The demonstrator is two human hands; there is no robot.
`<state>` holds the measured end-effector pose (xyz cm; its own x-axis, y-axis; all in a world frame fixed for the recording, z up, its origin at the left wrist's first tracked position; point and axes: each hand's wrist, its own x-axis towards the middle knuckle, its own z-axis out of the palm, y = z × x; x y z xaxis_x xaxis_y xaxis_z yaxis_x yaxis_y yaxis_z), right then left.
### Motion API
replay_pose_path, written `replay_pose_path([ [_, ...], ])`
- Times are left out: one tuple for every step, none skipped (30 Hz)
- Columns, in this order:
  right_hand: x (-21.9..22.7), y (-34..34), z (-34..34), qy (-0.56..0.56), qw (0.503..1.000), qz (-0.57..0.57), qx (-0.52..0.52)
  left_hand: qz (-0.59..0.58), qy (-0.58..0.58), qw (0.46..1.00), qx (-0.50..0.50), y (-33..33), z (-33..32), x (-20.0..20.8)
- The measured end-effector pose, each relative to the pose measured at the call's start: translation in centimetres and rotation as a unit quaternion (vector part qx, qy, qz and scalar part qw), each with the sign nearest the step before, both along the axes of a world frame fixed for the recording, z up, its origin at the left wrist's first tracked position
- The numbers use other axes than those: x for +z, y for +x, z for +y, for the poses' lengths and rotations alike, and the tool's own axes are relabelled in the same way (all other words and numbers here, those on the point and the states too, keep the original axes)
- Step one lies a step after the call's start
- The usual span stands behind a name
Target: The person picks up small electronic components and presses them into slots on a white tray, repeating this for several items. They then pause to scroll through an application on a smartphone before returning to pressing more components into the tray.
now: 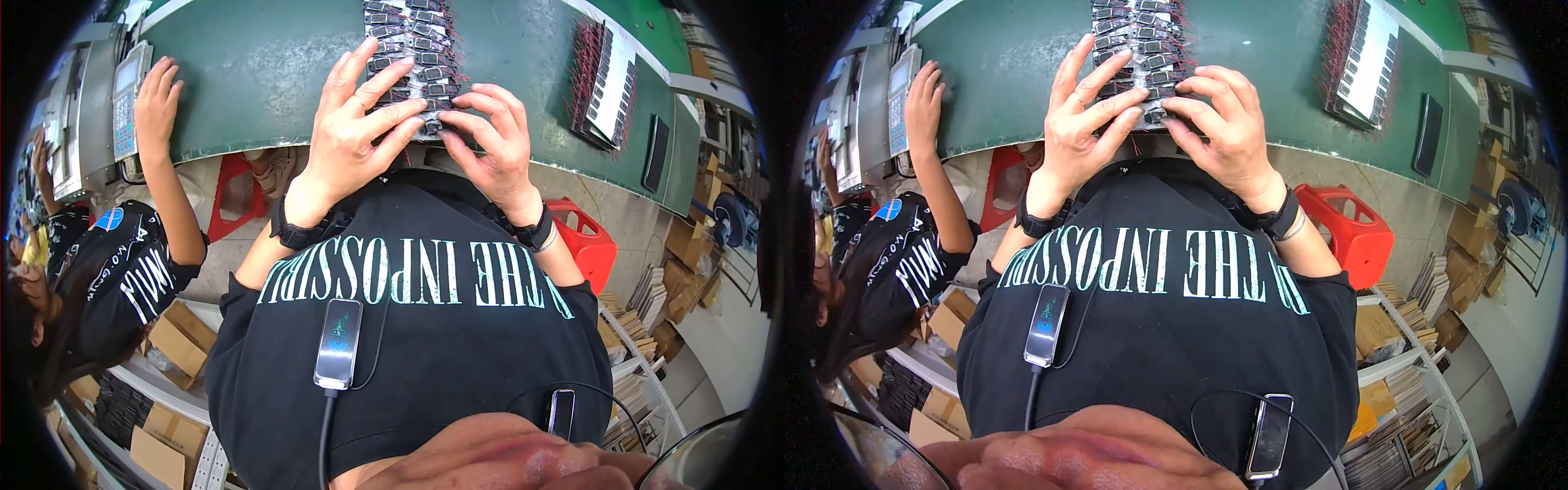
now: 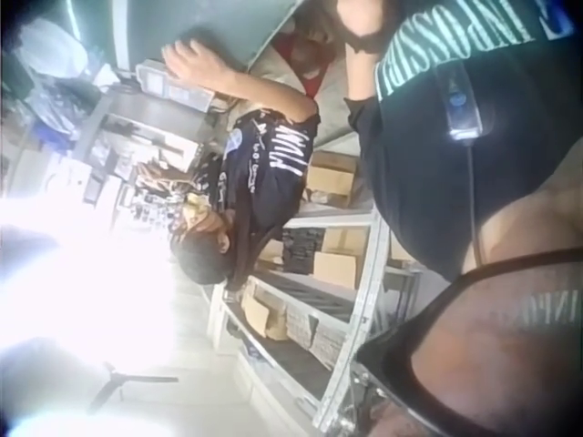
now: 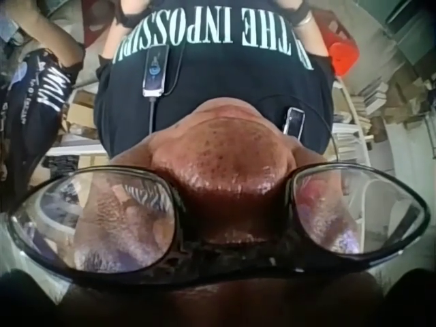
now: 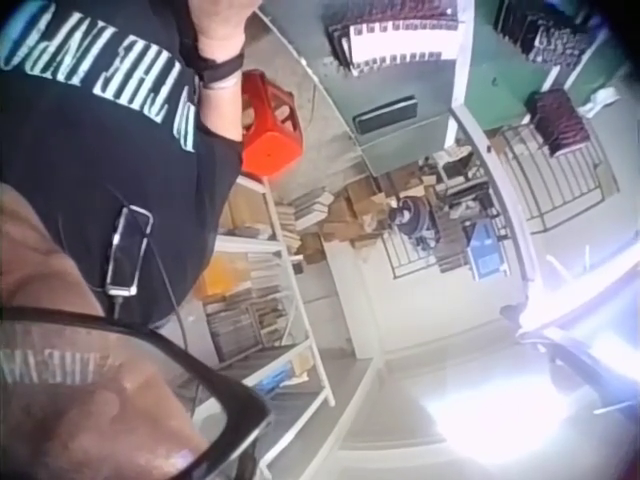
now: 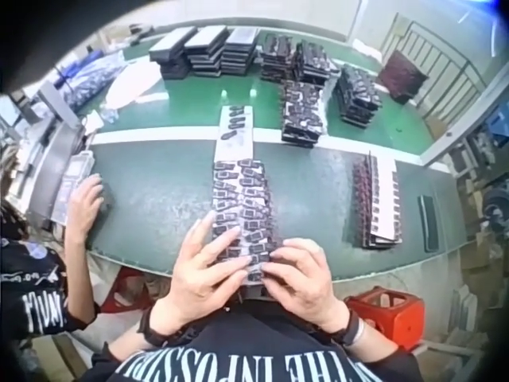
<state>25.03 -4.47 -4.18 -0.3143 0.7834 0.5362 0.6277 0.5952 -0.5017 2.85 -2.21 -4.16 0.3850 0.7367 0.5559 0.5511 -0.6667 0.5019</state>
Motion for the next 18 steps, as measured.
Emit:
replay_pose_path([
  [-0.1, -0.1, -0.1, 0.002, 1.0, 0.002, -0.011, 0.004, 0.002, 1.0, 0.003, 0.1, 0.0, 0.0],
  [-0.2, -0.2, -0.1, 0.003, 1.0, 0.004, -0.022, 0.008, 0.004, 1.0, 0.005, 0.1, -0.1, 0.0],
  [-0.3, -0.3, -0.1, 0.004, 0.999, 0.005, -0.033, 0.009, 0.003, 1.0, 0.005, 0.1, -0.1, -0.1],
  [-0.4, -0.4, -0.1, 0.003, 0.999, 0.006, -0.035, 0.007, 0.005, 1.0, 0.003, -0.1, -0.1, -0.3],
  [-0.4, -0.4, 0.0, 0.003, 0.999, 0.008, -0.038, 0.005, 0.007, 1.0, 0.001, -0.2, -0.2, -0.5],
  [-0.4, -0.4, 0.1, 0.002, 0.999, 0.009, -0.041, 0.002, 0.009, 1.0, 0.0, -0.3, -0.1, -0.5],
  [-0.4, -0.4, 0.2, 0.003, 0.999, 0.01, -0.044, 0.002, 0.009, 1.0, -0.002, -0.3, 0.0, -0.6],
  [-0.3, -0.3, 0.3, 0.004, 0.999, 0.009, -0.047, -0.006, 0.012, 1.0, -0.001, -0.2, 0.2, -0.5],
  [0.0, -0.3, 0.2, -0.003, 0.999, 0.011, -0.049, -0.015, 0.014, 1.0, -0.002, -0.1, 0.2, -0.4],
  [0.2, -0.4, 0.0, -0.008, 0.998, 0.012, -0.053, -0.025, 0.018, 1.0, -0.004, -0.1, 0.2, -0.3],
  [0.7, -0.3, -0.1, -0.01, 0.998, 0.009, -0.061, -0.032, 0.023, 0.999, -0.013, -0.4, 0.1, 0.3],
  [1.1, 0.1, 0.1, 0.001, 0.997, -0.006, -0.077, -0.025, 0.023, 0.999, 0.001, -0.4, 0.2, 0.8],
  [1.6, -0.1, 0.1, 0.002, 0.997, 0.009, -0.077, -0.02, 0.024, 0.999, 0.013, -0.7, 0.2, 1.3],
  [2.0, 0.5, 0.6, 0.008, 0.996, 0.018, -0.084, -0.001, 0.025, 0.999, 0.049, -0.9, 0.4, 1.7],
  [2.7, 1.7, 1.0, 0.012, 0.996, 0.034, -0.085, 0.023, 0.024, 0.995, 0.089, -1.8, 0.2, 2.4],
  [3.6, 3.6, 1.6, 0.024, 0.994, 0.022, -0.101, 0.015, 0.015, 0.992, 0.121, -3.1, 0.2, 2.4],
  [5.1, 6.5, 2.8, 0.018, 0.987, 0.043, -0.151, 0.009, 0.005, 0.988, 0.154, -3.9, 0.6, 2.1],
  [6.0, 9.3, 3.8, 0.009, 0.978, 0.071, -0.194, 0.002, 0.012, 0.989, 0.145, -4.8, 0.6, 1.8],
])
